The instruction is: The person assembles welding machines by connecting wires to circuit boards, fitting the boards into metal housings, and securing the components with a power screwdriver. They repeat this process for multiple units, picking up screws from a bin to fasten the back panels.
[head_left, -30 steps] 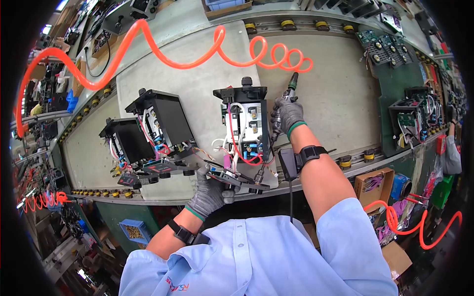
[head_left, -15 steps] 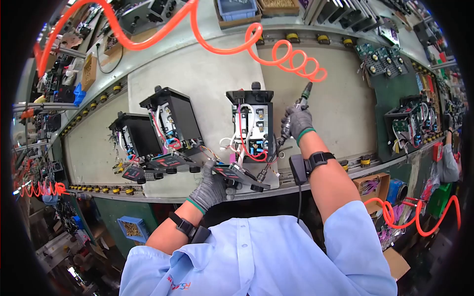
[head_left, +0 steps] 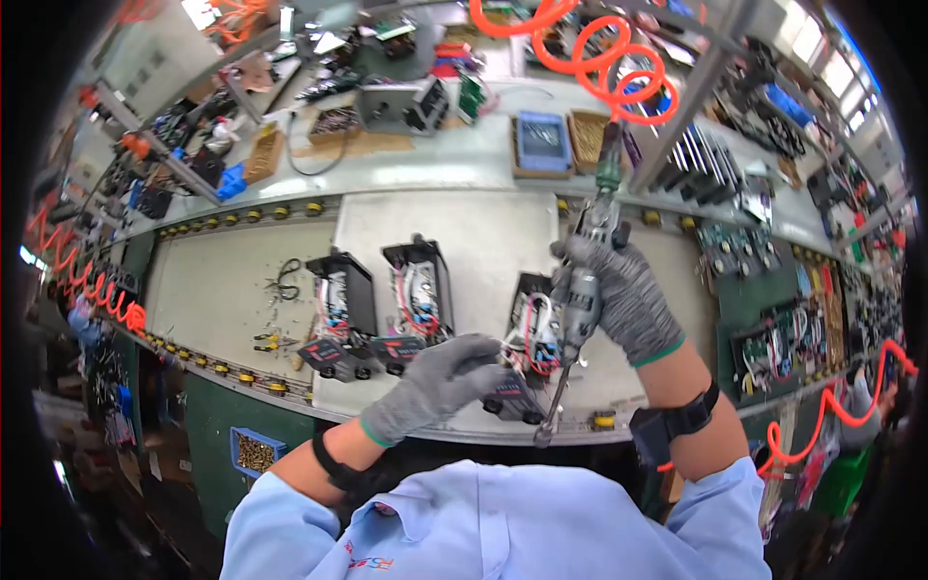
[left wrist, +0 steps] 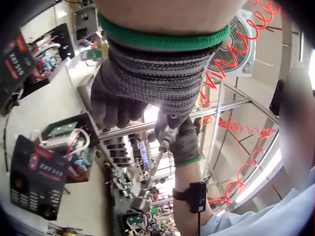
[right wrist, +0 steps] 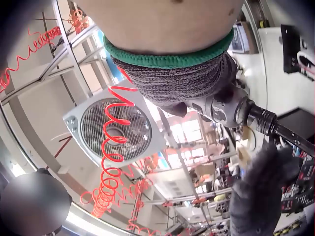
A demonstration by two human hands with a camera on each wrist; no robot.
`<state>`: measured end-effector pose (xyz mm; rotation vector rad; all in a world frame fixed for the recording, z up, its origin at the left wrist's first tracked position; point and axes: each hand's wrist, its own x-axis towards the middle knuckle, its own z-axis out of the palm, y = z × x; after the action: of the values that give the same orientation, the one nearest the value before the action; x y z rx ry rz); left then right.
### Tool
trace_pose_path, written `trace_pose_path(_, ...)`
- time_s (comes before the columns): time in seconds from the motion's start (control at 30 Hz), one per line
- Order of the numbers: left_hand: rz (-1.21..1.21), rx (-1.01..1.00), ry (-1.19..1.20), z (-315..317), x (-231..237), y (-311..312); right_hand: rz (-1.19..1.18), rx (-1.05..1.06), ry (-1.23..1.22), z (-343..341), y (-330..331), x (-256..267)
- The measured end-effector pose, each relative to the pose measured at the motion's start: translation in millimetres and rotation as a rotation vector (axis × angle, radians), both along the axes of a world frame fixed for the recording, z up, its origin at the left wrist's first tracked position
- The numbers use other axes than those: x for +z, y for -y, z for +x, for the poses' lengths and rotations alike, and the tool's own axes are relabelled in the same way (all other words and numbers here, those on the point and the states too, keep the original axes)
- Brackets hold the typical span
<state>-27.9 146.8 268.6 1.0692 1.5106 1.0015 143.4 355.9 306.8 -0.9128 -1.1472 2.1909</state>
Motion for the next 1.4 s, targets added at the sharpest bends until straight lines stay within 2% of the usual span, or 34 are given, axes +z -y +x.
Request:
trace_pose_path(0.07,0.258,-0.017,-0.265,-3.2,28.9,-21.2,0.012,0.085,0.003,-42.4,27.1,24.1)
trace_pose_path(0.13,0.334,0.065,-0.188,-11.4,21.8,-24.3,0.050,0.107,-0.023,-81.5,52.5,38.1)
trace_pose_path(0.2,0.298,0.149,-0.214,-32.6,29.9,-12.1,0.172,0.098,-0.070,-115.5,72.2,42.6)
trace_pose_path(0.27,0.224,0.211,-0.240,-55.6,31.8,10.2,0.160,0.143,-0.138,-146.6,86.6,52.5)
trace_pose_path(0.3,0.259,0.163,-0.131,-72.4,15.9,19.0,0.089,0.243,-0.089,-160.7,94.2,63.4)
trace_pose_path(0.33,0.295,0.112,-0.020,-88.2,1.0,26.3,0.050,0.293,-0.203,-179.5,97.2,52.6)
trace_pose_path(0.37,0.358,0.174,0.266,-93.8,12.8,35.5,0.028,0.341,-0.260,-197.9,104.5,53.6)
trace_pose_path(0.4,0.368,0.163,0.406,-108.9,12.0,43.3,-0.002,0.389,-0.309,-215.8,113.5,55.2)
trace_pose_path(0.53,0.474,0.235,0.328,-175.2,21.5,79.1,0.161,0.557,-0.291,-295.1,146.7,77.7)
trace_pose_path(0.57,0.409,0.223,0.284,-200.2,19.9,86.0,0.237,0.537,-0.262,-315.8,153.4,85.4)
trace_pose_path(0.6,0.438,0.324,0.261,-214.0,42.5,96.5,0.310,0.514,-0.233,-336.5,158.6,93.1)
trace_pose_path(0.67,0.517,0.396,0.011,-266.2,9.3,124.9,0.465,0.434,-0.229,-387.3,148.2,112.1)
trace_pose_path(0.7,0.430,0.493,0.103,-280.1,25.4,154.1,0.551,0.385,-0.173,-419.2,118.1,104.8)
trace_pose_path(0.73,0.416,0.575,0.139,-294.6,26.7,180.7,0.599,0.312,-0.220,-445.0,110.6,122.4)
trace_pose_path(0.77,0.456,0.680,0.118,-311.6,0.3,204.0,0.585,0.242,-0.194,-470.9,92.7,131.9)
trace_pose_path(0.8,0.417,0.787,0.101,-325.1,-24.3,230.7,0.692,0.158,-0.113,-495.8,73.6,144.9)
trace_pose_path(0.83,0.373,0.871,0.081,-331.6,-32.4,261.1,0.710,0.173,-0.046,-517.5,49.4,154.5)
trace_pose_path(0.87,0.322,0.936,0.136,-334.3,-48.0,293.7,0.944,0.058,-0.062,-561.1,-17.5,137.8)
trace_pose_path(0.9,0.268,1.003,0.192,-332.1,-62.4,322.2,0.976,0.025,-0.137,-581.7,-29.7,147.7)
trace_pose_path(0.93,0.318,1.103,0.393,-323.1,-62.9,344.2,0.863,-0.066,-0.070,-597.6,-34.9,156.8)
trace_pose_path(1.0,0.181,1.250,0.415,-306.3,-71.5,385.3,1.089,-0.247,-0.003,-649.7,-116.1,144.5)
trace_pose_path(1.07,0.131,1.288,0.404,-291.2,-95.9,419.2,1.080,-0.293,-0.016,-671.5,-126.5,146.8)
trace_pose_path(1.13,0.076,1.309,0.393,-277.8,-105.6,437.9,1.168,-0.362,0.220,-680.9,-101.6,148.5)
trace_pose_path(1.17,0.062,1.336,0.441,-274.4,-106.2,439.2,1.310,-0.434,0.413,-673.2,-56.9,156.9)
trace_pose_path(1.2,0.041,1.351,0.489,-273.4,-104.3,440.2,1.282,-0.349,0.376,-688.8,-85.7,137.1)
trace_pose_path(1.23,0.007,1.336,0.485,-273.9,-100.4,439.8,1.144,-0.284,0.537,-675.4,-27.1,151.6)
trace_pose_path(1.27,0.032,1.336,0.473,-275.9,-96.2,435.5,1.269,-0.221,0.559,-676.3,-41.8,139.4)
trace_pose_path(1.3,0.054,1.320,0.471,-278.6,-93.2,427.7,1.867,-0.100,1.098,-659.0,1.0,145.3)
trace_pose_path(1.33,0.074,1.291,0.479,-280.6,-92.0,419.2,1.996,0.087,1.321,-658.8,-7.6,138.9)
trace_pose_path(1.37,0.075,1.256,0.439,-283.3,-88.9,409.6,1.836,0.107,1.164,-659.9,-20.3,132.8)
trace_pose_path(1.4,0.025,1.177,0.471,-286.6,-84.6,397.4,2.006,-0.170,0.520,-643.8,8.5,130.4)
